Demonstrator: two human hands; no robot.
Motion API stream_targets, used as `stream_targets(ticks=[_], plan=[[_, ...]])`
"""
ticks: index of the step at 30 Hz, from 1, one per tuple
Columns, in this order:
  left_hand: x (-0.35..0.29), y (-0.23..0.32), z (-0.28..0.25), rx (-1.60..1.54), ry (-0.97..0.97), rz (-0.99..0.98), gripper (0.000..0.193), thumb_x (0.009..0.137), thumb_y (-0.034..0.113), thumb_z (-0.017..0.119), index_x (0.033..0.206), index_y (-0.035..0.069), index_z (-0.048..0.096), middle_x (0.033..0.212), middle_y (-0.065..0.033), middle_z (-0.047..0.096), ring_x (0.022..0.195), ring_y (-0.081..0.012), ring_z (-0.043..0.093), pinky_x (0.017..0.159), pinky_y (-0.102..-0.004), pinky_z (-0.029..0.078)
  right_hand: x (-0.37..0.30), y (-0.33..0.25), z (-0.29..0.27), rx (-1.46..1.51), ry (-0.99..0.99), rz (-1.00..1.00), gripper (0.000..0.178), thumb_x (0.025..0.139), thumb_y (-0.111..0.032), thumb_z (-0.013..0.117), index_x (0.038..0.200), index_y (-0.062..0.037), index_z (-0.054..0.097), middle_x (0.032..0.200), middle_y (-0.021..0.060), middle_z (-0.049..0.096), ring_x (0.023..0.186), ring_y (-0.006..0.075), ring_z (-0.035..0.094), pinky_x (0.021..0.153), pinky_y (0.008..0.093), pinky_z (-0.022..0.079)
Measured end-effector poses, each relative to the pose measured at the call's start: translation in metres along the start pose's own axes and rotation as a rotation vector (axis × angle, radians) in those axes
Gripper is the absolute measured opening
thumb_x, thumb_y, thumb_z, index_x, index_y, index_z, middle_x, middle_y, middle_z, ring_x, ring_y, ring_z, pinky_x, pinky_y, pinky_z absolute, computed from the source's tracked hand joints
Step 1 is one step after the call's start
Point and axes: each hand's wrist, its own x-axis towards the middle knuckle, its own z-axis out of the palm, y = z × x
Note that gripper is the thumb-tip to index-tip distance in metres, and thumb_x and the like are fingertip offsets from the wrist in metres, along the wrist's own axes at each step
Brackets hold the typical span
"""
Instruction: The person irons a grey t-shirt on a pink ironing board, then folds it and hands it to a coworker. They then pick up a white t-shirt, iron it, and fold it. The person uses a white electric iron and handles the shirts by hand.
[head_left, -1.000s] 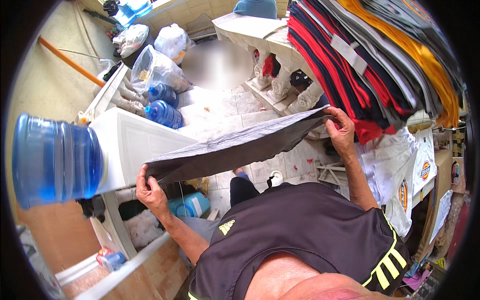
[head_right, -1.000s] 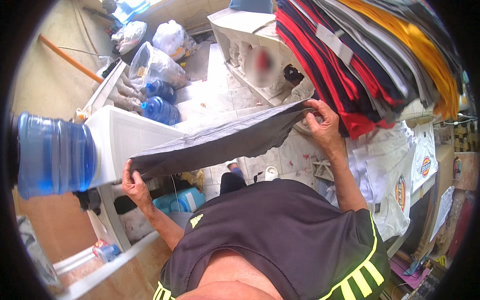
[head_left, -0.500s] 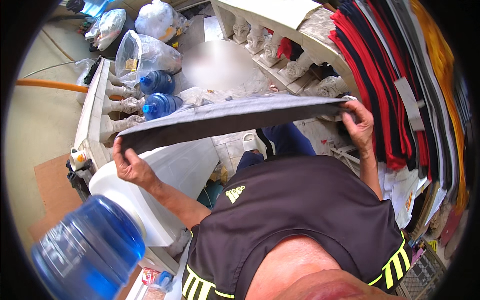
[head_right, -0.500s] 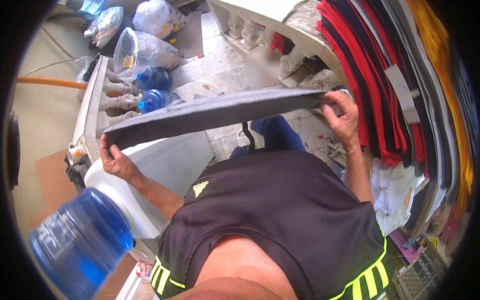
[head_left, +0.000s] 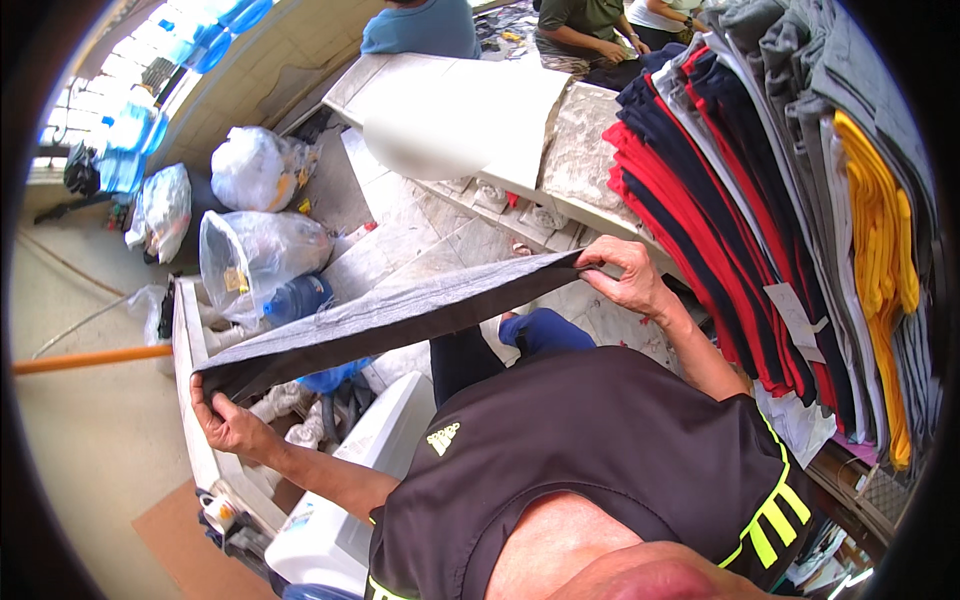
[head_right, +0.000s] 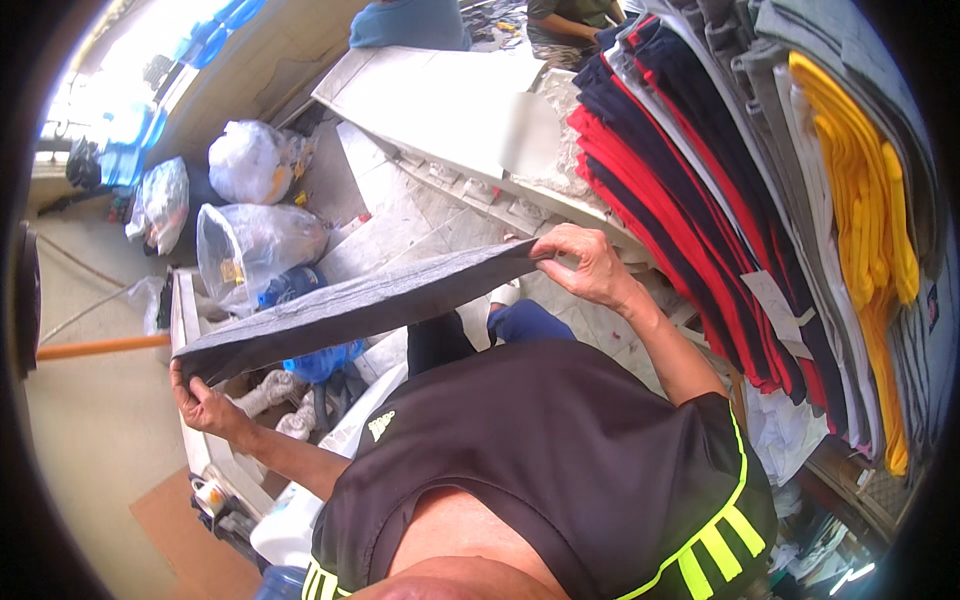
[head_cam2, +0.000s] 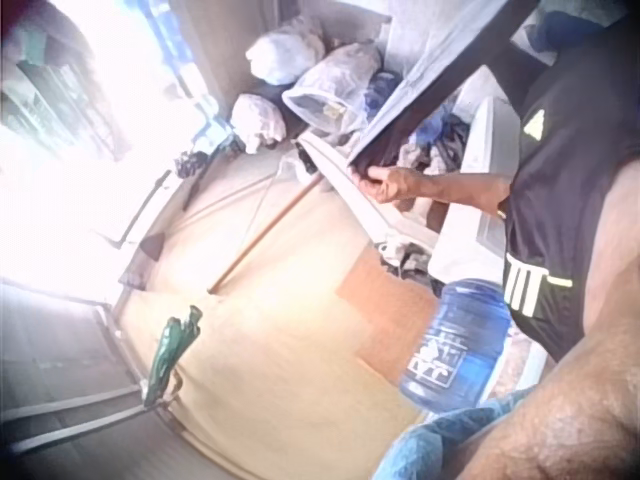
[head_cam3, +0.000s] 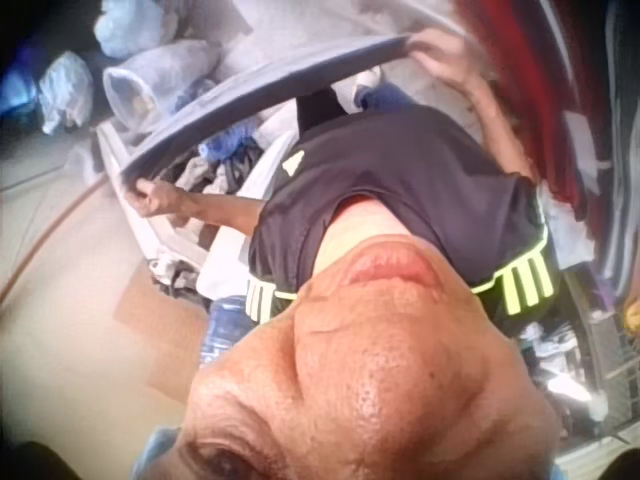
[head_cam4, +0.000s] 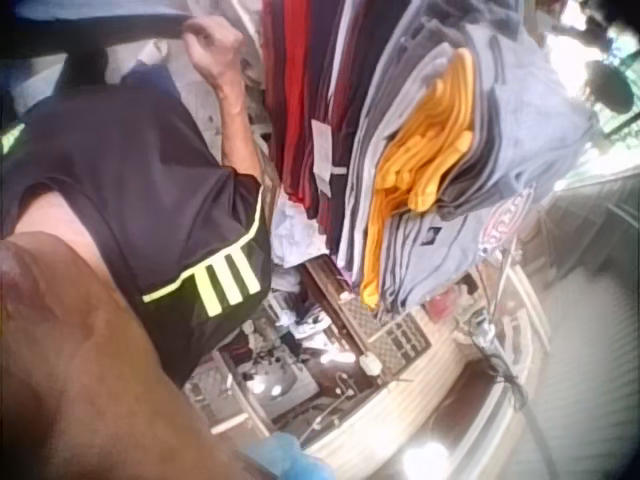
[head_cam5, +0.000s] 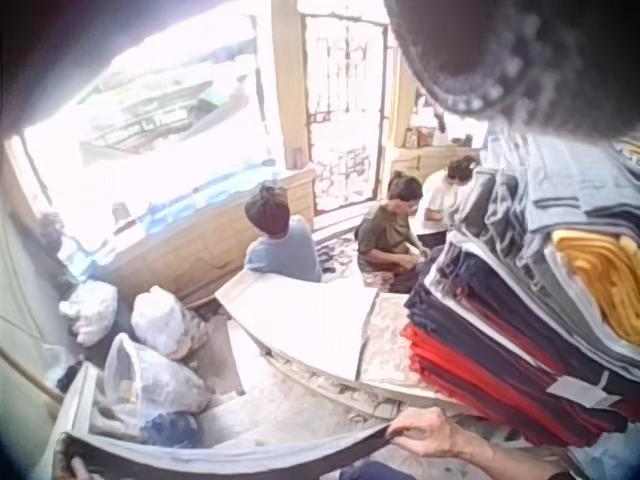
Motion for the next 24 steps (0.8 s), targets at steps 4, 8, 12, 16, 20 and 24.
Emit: stream_targets(ticks=[4,8,12,16,20,24], plan=[[0.044,-0.002,0.051,-0.062,-0.05,0.074,0.039,0.087,-0.006,0.041,0.121,-0.006,0.061,0.119,-0.0134,0.063,0.107,-0.0213,0.061,0.098,-0.0335,0.046,0.012,-0.001,-0.008,-0.032,0.102,0.055,0.019,0.072,0.004,0.073,0.09,-0.0014,0.068,0.085,0.0089,0.068,0.079,0.0214,0.065,0.072,0.0314,0.052],[0.095,-0.015,0.106,-0.148,-0.138,0.174,0.04,0.087,-0.004,0.042,0.122,-0.004,0.062,0.12,-0.0133,0.064,0.109,-0.0218,0.061,0.098,-0.0338,0.046,0.024,-0.001,-0.006,0.008,0.221,0.073,0.021,0.071,0.007,0.072,0.09,-0.0014,0.068,0.084,0.0075,0.068,0.079,0.0186,0.065,0.072,0.0294,0.052],[0.155,-0.052,0.169,-0.286,-0.221,0.256,0.042,0.086,-0.003,0.041,0.123,-0.003,0.062,0.121,-0.0127,0.063,0.108,-0.0219,0.061,0.097,-0.0343,0.046,0.051,0.001,0.006,-0.009,0.39,0.034,0.021,0.069,0.009,0.068,0.087,0.0,0.065,0.08,0.0095,0.065,0.075,0.0202,0.062,0.071,0.0309,0.048],[0.189,-0.117,0.244,-0.211,-0.364,0.349,0.042,0.084,-0.003,0.042,0.12,-0.002,0.064,0.115,-0.0136,0.066,0.107,-0.0221,0.062,0.096,-0.0345,0.048,0.092,0.041,0.05,-0.031,0.642,-0.033,0.025,0.077,0.009,0.067,0.1,-0.0009,0.064,0.093,0.0058,0.065,0.082,0.013,0.061,0.075,0.027,0.049],[0.212,-0.206,0.335,-0.201,-0.68,0.336,0.04,0.083,-0.005,0.043,0.117,-0.004,0.065,0.11,-0.0121,0.068,0.099,-0.0187,0.063,0.089,-0.031,0.05,0.138,0.073,0.08,0.186,0.645,0.168,0.03,0.087,0.002,0.066,0.115,-0.0039,0.058,0.09,-0.0018,0.057,0.083,0.0055,0.054,0.074,0.0206,0.045],[0.277,-0.22,0.343,-0.279,-1.029,0.085,0.04,0.082,-0.008,0.044,0.115,-0.003,0.066,0.104,-0.0055,0.067,0.081,-0.0093,0.06,0.073,-0.0216,0.048,0.179,0.061,0.07,0.247,0.556,0.148,0.034,0.087,0.0,0.067,0.118,-0.007,0.055,0.087,-0.0032,0.053,0.082,0.0048,0.053,0.073,0.0195,0.044]])
